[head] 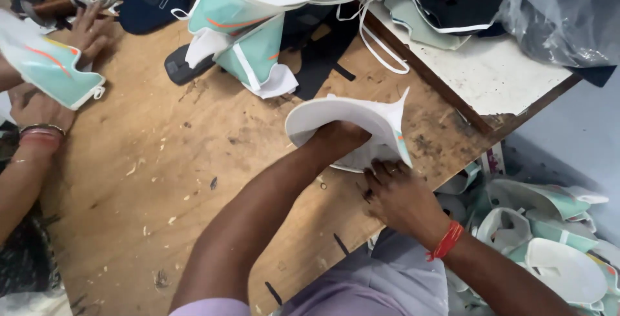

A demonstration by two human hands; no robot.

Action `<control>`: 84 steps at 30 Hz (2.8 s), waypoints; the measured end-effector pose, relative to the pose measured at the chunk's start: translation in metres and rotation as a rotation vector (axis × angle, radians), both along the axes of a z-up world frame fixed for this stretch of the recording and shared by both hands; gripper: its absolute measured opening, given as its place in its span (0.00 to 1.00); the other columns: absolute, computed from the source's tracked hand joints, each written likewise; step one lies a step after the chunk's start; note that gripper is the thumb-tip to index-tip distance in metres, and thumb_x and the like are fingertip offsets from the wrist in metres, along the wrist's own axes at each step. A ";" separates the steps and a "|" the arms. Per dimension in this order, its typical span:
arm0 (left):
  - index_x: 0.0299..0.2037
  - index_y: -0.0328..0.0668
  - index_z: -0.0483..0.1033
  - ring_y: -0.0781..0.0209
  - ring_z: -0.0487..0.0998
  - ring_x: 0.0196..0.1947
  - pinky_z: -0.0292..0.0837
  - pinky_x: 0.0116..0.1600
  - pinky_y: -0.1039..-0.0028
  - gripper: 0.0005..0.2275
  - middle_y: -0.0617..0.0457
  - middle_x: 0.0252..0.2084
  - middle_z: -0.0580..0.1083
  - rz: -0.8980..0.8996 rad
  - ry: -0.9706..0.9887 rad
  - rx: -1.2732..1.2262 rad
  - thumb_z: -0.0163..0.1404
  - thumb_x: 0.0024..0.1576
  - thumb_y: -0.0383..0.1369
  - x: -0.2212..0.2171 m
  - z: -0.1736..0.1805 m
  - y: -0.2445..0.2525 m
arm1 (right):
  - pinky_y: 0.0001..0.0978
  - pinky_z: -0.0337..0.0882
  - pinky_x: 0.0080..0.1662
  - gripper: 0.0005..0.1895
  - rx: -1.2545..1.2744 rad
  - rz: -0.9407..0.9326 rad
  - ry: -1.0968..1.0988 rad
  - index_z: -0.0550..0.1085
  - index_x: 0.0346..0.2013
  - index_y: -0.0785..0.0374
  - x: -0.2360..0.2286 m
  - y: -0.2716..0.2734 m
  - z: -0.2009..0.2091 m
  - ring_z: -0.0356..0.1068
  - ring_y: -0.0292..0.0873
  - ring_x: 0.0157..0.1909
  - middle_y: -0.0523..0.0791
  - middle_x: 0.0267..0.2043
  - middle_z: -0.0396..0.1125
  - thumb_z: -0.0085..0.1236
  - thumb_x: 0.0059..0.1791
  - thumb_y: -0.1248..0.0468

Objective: The person sits at a wooden workbench covered with shoe uppers and, one at a time, pulls each upper inside out and works the lining and edges into place by hand, then sets the finished upper on the table. A second worker's hands occasionally place uppers on the table.

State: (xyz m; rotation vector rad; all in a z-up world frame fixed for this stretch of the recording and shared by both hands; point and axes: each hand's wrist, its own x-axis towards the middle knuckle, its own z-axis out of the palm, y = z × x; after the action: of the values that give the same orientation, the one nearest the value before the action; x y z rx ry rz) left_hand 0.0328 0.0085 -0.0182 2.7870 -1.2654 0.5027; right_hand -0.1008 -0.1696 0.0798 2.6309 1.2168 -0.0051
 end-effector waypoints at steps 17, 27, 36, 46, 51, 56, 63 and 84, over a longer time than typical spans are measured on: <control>0.54 0.40 0.73 0.41 0.75 0.55 0.73 0.59 0.51 0.21 0.39 0.53 0.74 0.070 0.033 -0.179 0.53 0.48 0.34 -0.077 -0.012 -0.021 | 0.44 0.75 0.39 0.17 0.349 -0.032 -0.182 0.75 0.45 0.63 -0.010 0.028 -0.003 0.75 0.52 0.39 0.53 0.41 0.72 0.53 0.42 0.63; 0.52 0.34 0.72 0.46 0.80 0.43 0.78 0.44 0.61 0.14 0.40 0.41 0.77 0.232 0.285 -0.186 0.49 0.59 0.33 -0.079 0.020 -0.059 | 0.51 0.74 0.45 0.12 0.424 -0.337 0.150 0.71 0.47 0.67 0.040 -0.059 -0.045 0.74 0.59 0.44 0.53 0.49 0.67 0.46 0.50 0.67; 0.51 0.31 0.73 0.42 0.74 0.55 0.72 0.56 0.55 0.16 0.36 0.54 0.73 0.198 0.139 0.062 0.48 0.55 0.32 -0.096 0.020 -0.062 | 0.51 0.68 0.55 0.13 0.431 -0.493 0.139 0.70 0.48 0.64 0.037 -0.065 -0.053 0.68 0.60 0.56 0.59 0.61 0.62 0.44 0.52 0.64; 0.64 0.23 0.63 0.43 0.68 0.66 0.64 0.68 0.59 0.29 0.34 0.65 0.67 0.230 0.194 -0.208 0.47 0.54 0.36 -0.115 0.061 -0.056 | 0.44 0.59 0.66 0.21 0.676 -0.710 0.324 0.71 0.58 0.62 0.035 -0.051 -0.006 0.63 0.55 0.66 0.54 0.62 0.67 0.41 0.54 0.57; 0.65 0.19 0.63 0.38 0.68 0.65 0.63 0.68 0.58 0.23 0.29 0.64 0.67 0.151 0.246 -0.302 0.42 0.61 0.28 -0.105 -0.038 -0.061 | 0.48 0.67 0.60 0.17 0.554 -0.616 0.260 0.73 0.53 0.59 0.025 -0.062 -0.018 0.68 0.59 0.60 0.54 0.56 0.71 0.48 0.54 0.56; 0.65 0.21 0.63 0.36 0.68 0.64 0.64 0.66 0.54 0.25 0.29 0.63 0.67 0.155 0.153 -0.180 0.44 0.58 0.30 -0.101 -0.024 -0.054 | 0.52 0.65 0.58 0.20 0.725 -0.442 0.066 0.72 0.56 0.65 0.043 -0.073 -0.056 0.67 0.63 0.59 0.59 0.55 0.70 0.51 0.51 0.59; 0.69 0.31 0.61 0.34 0.64 0.64 0.62 0.63 0.49 0.29 0.30 0.64 0.64 0.178 0.322 -0.334 0.46 0.60 0.42 -0.119 0.033 -0.060 | 0.49 0.70 0.57 0.11 0.602 -0.699 0.161 0.75 0.44 0.62 0.039 -0.070 -0.083 0.72 0.57 0.55 0.55 0.48 0.73 0.53 0.52 0.59; 0.67 0.36 0.69 0.36 0.65 0.59 0.62 0.63 0.49 0.26 0.34 0.57 0.68 0.320 0.255 -0.283 0.45 0.61 0.42 -0.120 0.041 -0.078 | 0.44 0.56 0.67 0.33 0.337 -0.610 0.553 0.69 0.65 0.49 0.164 -0.088 -0.106 0.59 0.53 0.69 0.50 0.67 0.63 0.50 0.50 0.38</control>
State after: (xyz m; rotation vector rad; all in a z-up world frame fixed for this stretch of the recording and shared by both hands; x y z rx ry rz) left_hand -0.0873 -0.0692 0.0232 2.7069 -0.6468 0.2956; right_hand 0.0631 -0.2571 -0.0260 3.3257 0.4981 -0.7330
